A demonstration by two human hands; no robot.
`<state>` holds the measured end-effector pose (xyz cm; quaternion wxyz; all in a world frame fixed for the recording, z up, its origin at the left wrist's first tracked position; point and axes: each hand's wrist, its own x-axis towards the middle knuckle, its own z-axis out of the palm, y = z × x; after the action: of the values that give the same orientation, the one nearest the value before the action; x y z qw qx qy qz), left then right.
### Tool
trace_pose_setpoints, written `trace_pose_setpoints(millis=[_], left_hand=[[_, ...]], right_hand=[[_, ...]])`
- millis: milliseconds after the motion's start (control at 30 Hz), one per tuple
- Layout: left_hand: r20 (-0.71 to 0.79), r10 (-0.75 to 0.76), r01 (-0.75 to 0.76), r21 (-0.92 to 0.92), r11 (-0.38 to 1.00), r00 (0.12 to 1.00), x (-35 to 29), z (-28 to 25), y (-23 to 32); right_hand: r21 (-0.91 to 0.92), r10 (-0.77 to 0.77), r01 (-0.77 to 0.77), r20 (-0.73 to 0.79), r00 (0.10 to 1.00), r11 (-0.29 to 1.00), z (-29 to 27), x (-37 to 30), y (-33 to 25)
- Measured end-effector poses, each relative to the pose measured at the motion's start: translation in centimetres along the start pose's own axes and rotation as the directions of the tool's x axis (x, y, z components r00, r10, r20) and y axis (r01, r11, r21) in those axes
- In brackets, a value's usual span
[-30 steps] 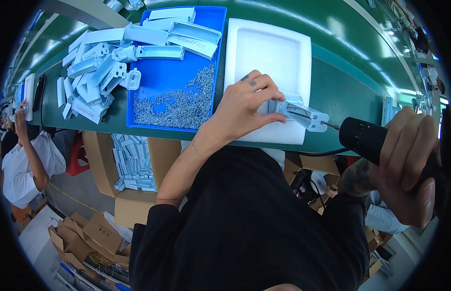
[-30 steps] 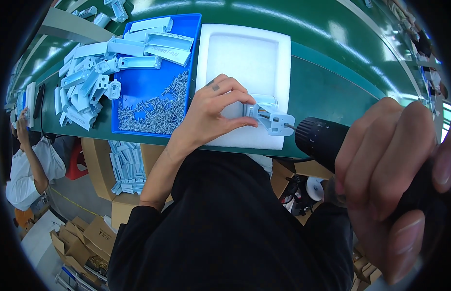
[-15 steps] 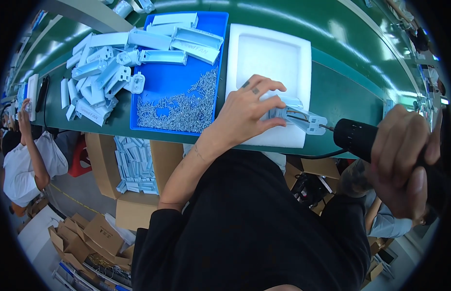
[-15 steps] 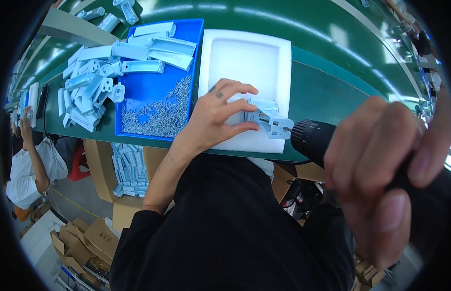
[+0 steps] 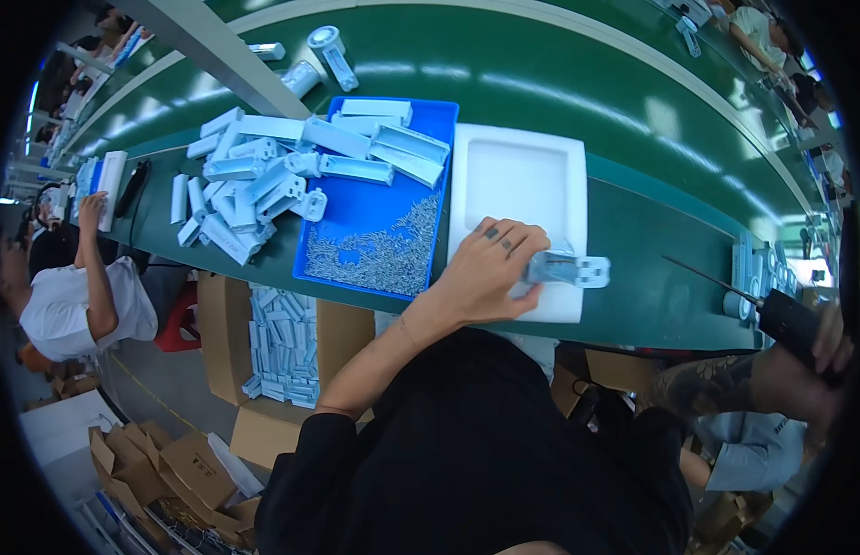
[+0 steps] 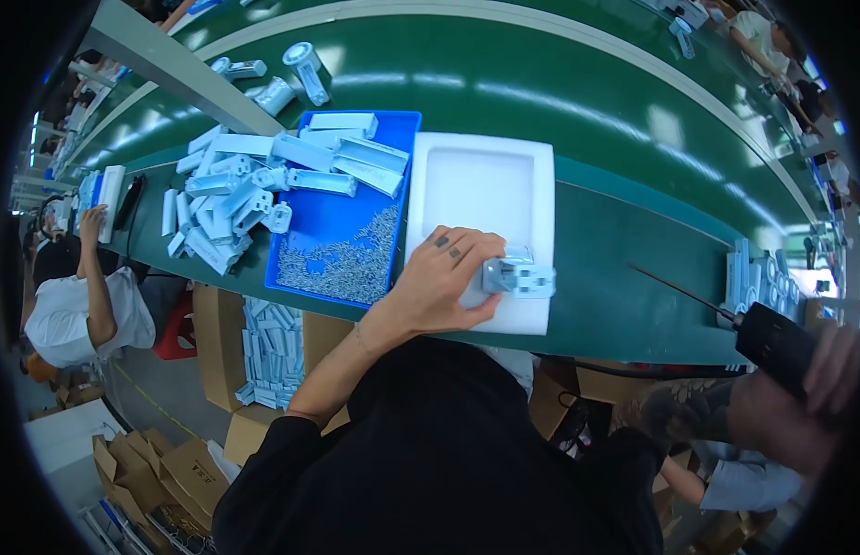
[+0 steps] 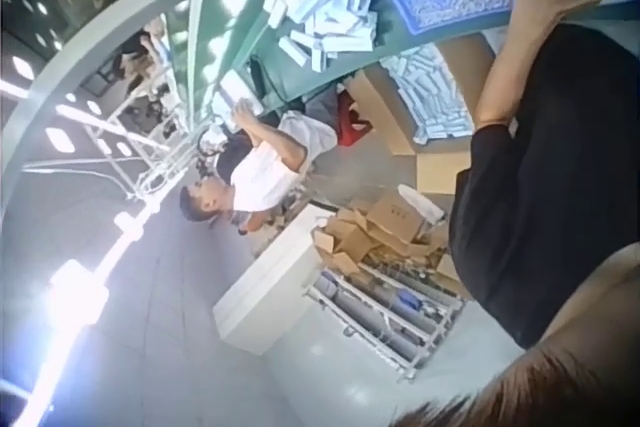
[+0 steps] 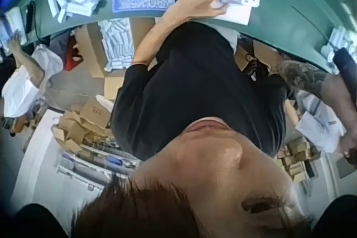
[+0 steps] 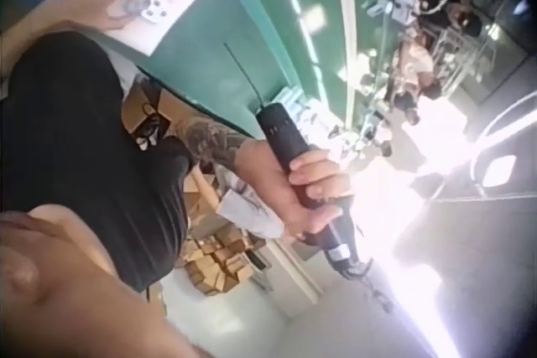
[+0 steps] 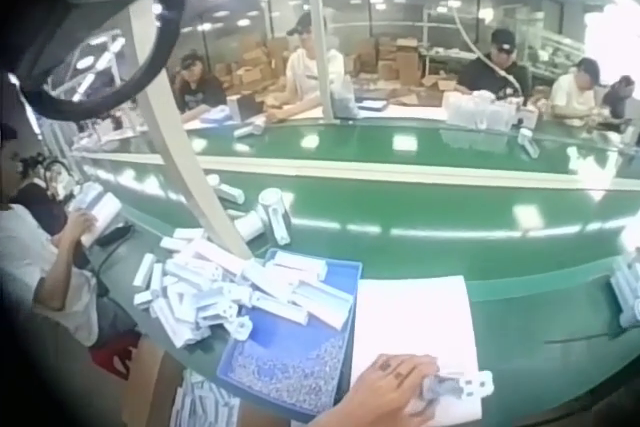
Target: Assembling plastic housing components for electronics using an electric screwdriver to secure them.
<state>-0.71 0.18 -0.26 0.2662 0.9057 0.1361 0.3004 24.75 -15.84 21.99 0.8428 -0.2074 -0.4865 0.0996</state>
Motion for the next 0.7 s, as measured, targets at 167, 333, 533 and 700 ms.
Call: trace_pose_setpoints(millis=[167,333,533,700], left_hand=[[-0.251,-0.032,0.000,-0.127,0.992,0.967,4.4,-2.7,1.5],[-0.247,-0.383,0.443,0.274,0.854,0.890,13.3,-4.4,-3.2],[-0.119,-0.557,0.558,0.366,0.745,0.822,19.9,-2.3,-12.1],[-0.204,-0.401,0.449,0.365,0.815,0.893,20.1,-1.9,-14.6]], right_hand=[[-0.277,0.171,-0.193,-0.100,0.980,0.941,-3.3,-1.9,1.0],[-0.346,0.188,-0.194,-0.050,0.981,0.918,-1.5,-3.6,4.3],[-0.413,0.160,-0.148,-0.006,0.987,0.899,-0.7,-4.7,5.3],[-0.450,0.108,-0.122,-0.057,0.992,0.884,-2.0,-4.6,4.9]])
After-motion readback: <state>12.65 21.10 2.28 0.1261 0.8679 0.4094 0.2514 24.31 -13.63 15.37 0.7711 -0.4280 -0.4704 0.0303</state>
